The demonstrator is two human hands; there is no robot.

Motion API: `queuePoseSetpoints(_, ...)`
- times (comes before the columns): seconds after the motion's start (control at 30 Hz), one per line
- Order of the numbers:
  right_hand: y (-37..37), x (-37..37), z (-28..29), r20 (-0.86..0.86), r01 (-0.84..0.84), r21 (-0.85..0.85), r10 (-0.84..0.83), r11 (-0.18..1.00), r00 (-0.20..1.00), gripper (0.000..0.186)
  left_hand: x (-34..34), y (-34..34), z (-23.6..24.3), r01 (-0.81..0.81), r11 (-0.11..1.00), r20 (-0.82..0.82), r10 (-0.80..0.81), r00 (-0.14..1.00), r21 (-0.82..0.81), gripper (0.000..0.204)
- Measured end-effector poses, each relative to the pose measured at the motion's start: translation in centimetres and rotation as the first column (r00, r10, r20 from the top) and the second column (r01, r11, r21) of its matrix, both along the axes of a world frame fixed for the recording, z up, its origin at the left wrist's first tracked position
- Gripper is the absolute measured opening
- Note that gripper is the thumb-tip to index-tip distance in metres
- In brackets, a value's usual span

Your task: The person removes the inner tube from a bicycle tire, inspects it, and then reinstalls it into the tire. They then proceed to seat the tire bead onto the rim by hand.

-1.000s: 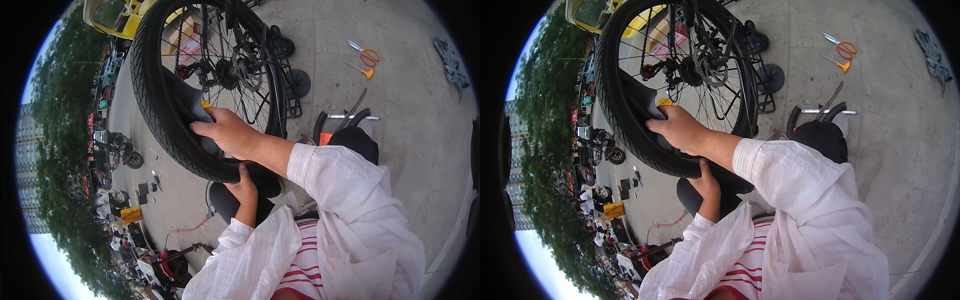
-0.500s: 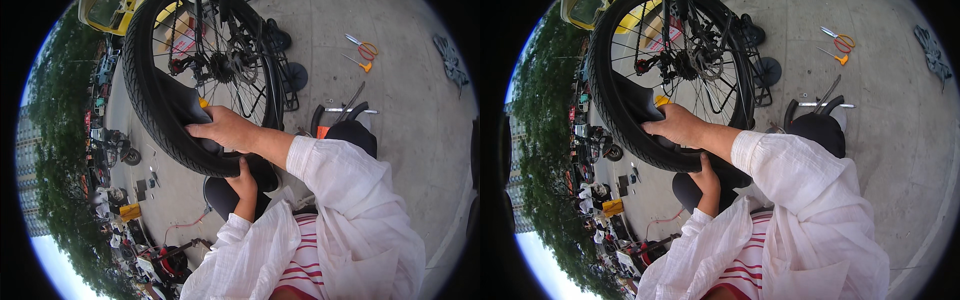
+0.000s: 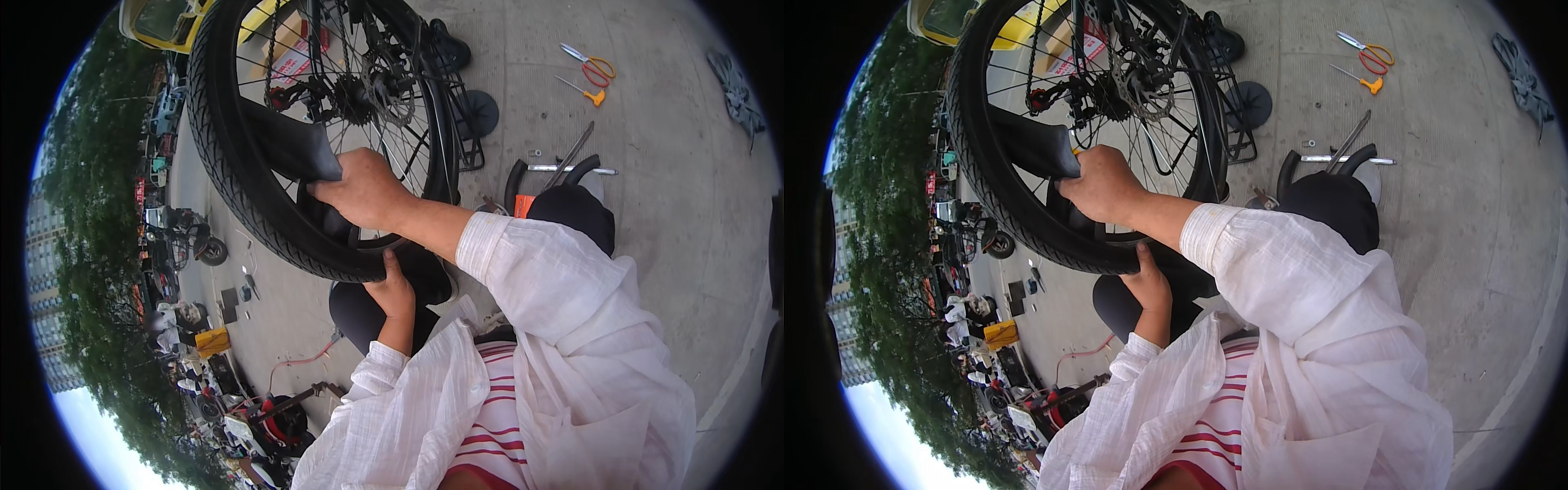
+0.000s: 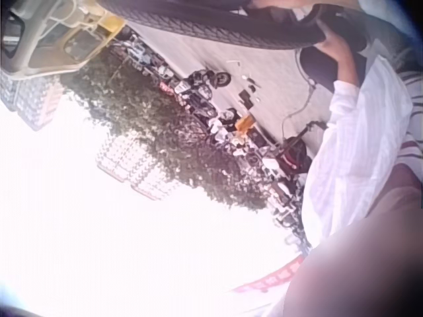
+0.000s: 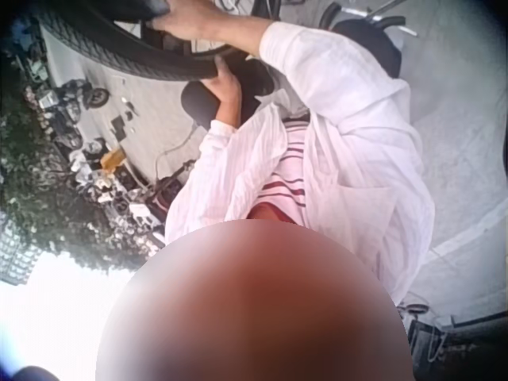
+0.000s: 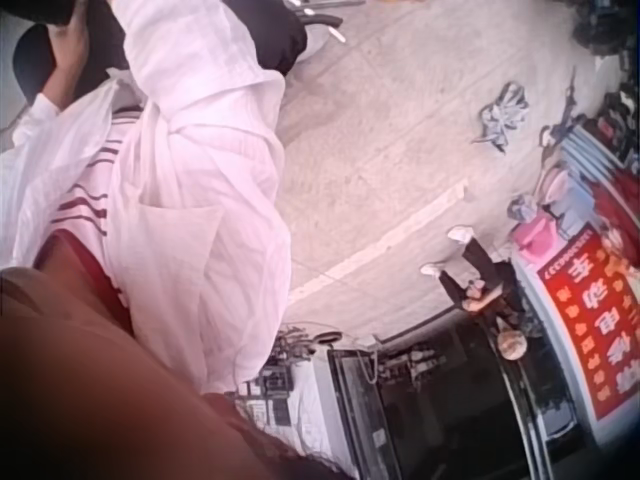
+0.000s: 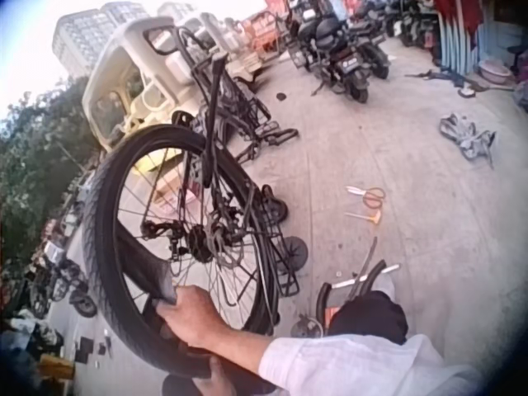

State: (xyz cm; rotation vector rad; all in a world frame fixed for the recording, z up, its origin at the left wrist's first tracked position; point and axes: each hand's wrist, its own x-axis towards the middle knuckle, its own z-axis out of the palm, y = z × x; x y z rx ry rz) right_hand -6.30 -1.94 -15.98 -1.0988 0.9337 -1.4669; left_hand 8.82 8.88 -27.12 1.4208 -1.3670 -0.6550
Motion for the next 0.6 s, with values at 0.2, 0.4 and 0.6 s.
queuePoseSetpoints(0.2, -0.5, -0.1, -0.7, 0.004, 0.143, 0.016, -0.143, 0.990, 0.990, 0.023, -0.1, -0.1, -0.1, 0.017, 1.000, -0.031, -0.017, 0.999, -0.006, 0.038)
queuePoseSetpoints(0.4, -0.4, 0.2, -1.2, 0.328, -0.085, 0.058, 0.062, 0.995, 0.943, 0.026, -0.4, -0.3, -0.2, 0.036, 0.999, -0.046, -0.036, 0.998, -0.004, 0.042)
queuePoseSetpoints(0.6, 1.3, -0.1, -0.6, 0.262, -0.386, 0.148, 0.340, 0.910, 0.903, 0.027, -1.2, 0.0, 0.3, 0.022, 0.999, -0.051, -0.023, 0.998, -0.027, 0.037)
